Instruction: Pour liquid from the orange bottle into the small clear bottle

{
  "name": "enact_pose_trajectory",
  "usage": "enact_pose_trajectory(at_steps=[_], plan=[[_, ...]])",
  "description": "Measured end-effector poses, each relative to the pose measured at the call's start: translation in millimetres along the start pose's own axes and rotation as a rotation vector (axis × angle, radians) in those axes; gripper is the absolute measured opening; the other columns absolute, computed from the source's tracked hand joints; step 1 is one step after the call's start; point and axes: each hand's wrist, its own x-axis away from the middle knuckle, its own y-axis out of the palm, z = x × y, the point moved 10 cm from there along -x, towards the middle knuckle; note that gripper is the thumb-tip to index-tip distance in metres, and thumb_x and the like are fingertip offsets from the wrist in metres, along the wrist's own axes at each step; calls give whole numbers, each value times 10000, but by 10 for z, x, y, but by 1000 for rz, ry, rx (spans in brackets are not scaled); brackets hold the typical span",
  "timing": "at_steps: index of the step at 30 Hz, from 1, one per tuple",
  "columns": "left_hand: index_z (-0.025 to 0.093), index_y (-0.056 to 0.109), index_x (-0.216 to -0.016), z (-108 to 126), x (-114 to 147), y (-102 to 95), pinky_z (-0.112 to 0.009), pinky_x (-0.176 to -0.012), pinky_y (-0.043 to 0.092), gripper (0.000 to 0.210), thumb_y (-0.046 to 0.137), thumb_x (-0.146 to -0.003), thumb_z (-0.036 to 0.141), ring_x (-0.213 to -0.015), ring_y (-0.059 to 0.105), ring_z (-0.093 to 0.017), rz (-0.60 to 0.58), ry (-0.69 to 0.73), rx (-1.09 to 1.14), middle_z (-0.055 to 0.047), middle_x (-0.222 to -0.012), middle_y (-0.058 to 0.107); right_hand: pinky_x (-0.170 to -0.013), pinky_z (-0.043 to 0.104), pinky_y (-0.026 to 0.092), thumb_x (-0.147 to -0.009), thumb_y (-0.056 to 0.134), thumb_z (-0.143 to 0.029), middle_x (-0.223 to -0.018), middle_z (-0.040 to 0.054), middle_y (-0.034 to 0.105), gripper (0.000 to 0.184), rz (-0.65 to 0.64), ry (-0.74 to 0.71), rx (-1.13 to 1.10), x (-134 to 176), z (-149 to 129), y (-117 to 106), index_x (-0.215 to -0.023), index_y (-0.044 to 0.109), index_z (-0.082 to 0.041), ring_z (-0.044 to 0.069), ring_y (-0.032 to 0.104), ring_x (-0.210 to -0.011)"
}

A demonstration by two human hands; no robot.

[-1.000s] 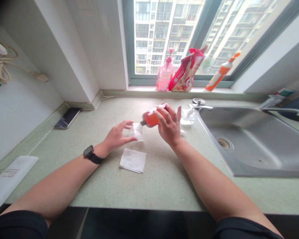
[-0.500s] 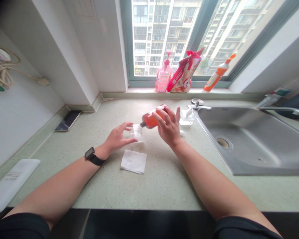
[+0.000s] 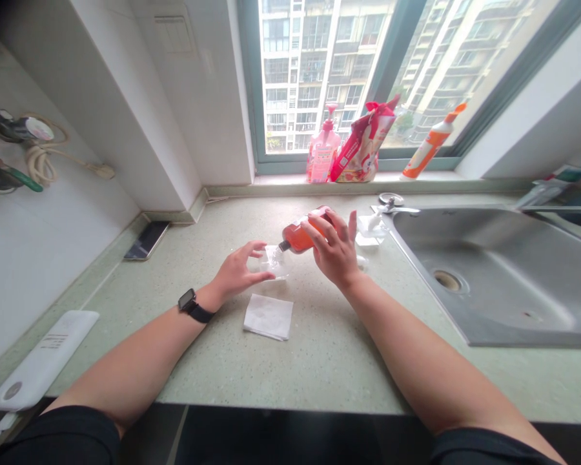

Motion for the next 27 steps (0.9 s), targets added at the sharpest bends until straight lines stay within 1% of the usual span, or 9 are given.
enact_pose_trajectory(at_steps=[5,14,27], plan=[[255,596,-1358,-2,3,4,-455,-963,625,747,939,-780,581,-1049,791,-271,7,12,-7,-89,-1306,753,-1344,758,160,-932,620,-41,-1481,9,679,833,-9,4,-7,4,3,7,-1623,409,-456,337,507,-1511],[253,598,-1361,-15,2,1,-475,-992,625,752,944,-777,576,-1055,791,-279,-1,3,-5,-96,-1330,744,-1344,761,170,-925,611,-19,-1472,11,684,862,13,-12,-20,-17,-23,-20,-1635,390,-455,331,526,-1499],[253,599,-1361,1,6,3,-481,-980,625,739,934,-789,578,-1048,787,-278,6,25,4,-97,-1319,745,-1350,746,168,-939,615,-33,-1478,4,684,894,14,-22,-15,-12,-20,-19,-1666,338,-474,329,524,-1500]])
